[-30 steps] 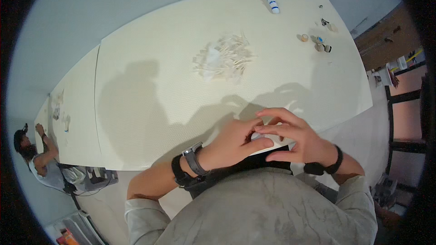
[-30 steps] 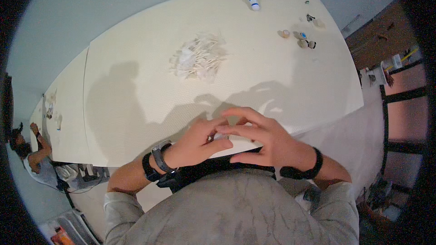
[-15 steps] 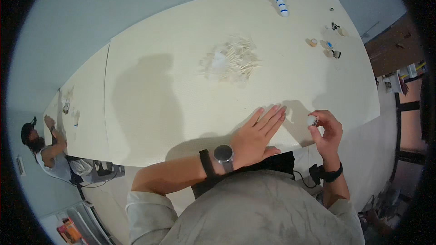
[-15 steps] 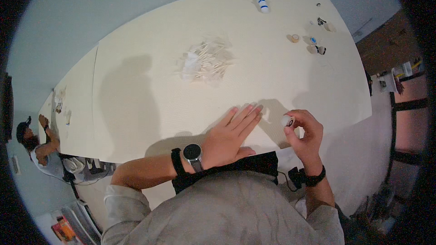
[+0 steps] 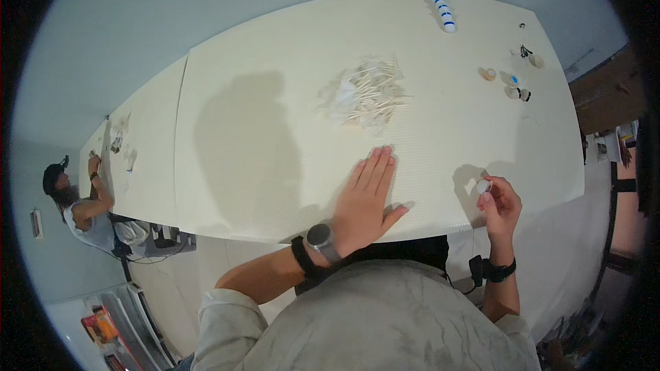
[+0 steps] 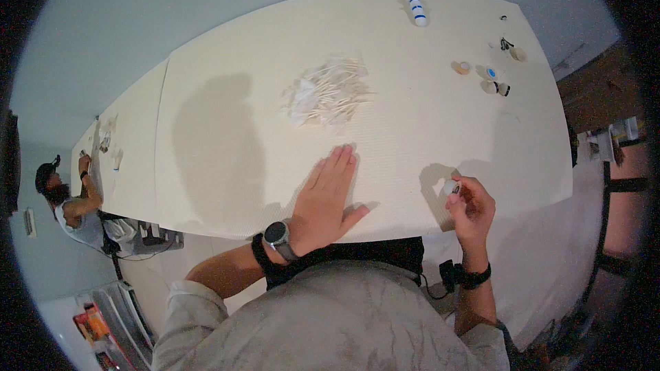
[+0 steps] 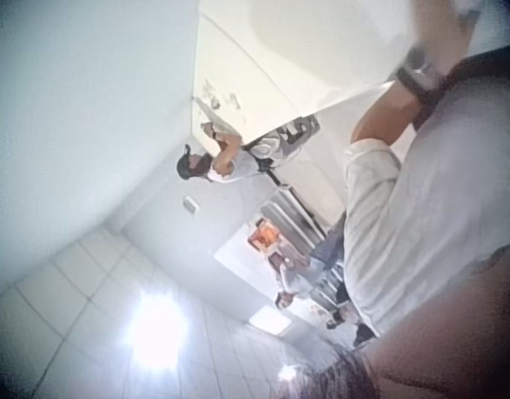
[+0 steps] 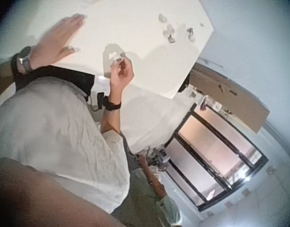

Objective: The person assembles shuttlecocks by inserting white feathers into a plastic base one at a time, then sets the completed shuttlecocks aside on the table.

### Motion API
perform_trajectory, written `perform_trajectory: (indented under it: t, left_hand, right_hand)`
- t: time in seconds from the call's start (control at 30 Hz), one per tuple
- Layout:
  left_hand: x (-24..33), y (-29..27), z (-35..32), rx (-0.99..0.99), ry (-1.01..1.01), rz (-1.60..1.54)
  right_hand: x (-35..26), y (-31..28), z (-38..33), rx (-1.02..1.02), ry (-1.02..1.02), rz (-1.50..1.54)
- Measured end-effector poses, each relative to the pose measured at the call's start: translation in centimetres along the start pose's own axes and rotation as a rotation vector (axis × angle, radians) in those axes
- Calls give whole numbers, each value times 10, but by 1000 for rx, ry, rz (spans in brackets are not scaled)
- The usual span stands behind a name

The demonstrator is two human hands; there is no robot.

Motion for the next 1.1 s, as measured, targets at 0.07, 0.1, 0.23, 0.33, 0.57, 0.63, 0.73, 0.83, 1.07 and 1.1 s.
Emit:
perform_trajectory:
  t: [0.07,0.1,0.23,0.33,0.57,0.63,0.73,0.83,1.07,1.1]
  left_hand:
    - [-8,-2,-8,7,-35,12]
    - [-13,-2,-13,14,-64,25]
    - [-29,-9,-31,40,-176,51]
    - [-44,-11,-47,82,-247,56]
    - [-70,-16,-84,126,-483,37]
    - [-82,-14,-94,164,-521,75]
    - [-87,-13,-105,215,-561,120]
    - [-64,-17,-89,197,-402,41]
    - [31,11,7,16,168,-41]
    - [30,13,12,54,159,-60]
  right_hand:
    - [8,-4,-1,19,-11,30]
    - [10,-6,-1,44,-24,58]
    - [11,-5,-1,24,-54,80]
    - [8,-3,2,-11,-88,-10]
    - [2,-1,5,-2,-36,-68]
    - [7,-4,4,-24,-20,-86]
    - [10,-6,3,-9,-25,-93]
    - [9,-4,5,-24,-32,-84]
    - [12,-6,5,25,-39,-63]
    - [15,-7,4,34,-30,-66]
Point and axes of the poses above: each hand's wrist, its own z-axis towards the middle knuckle, its own y-axis out of the palm, x = y × z, the point moved 6 cm from there along z, towards the middle knuckle, and after that the axes turned 15 degrees about -x, right-handed, at the moved point
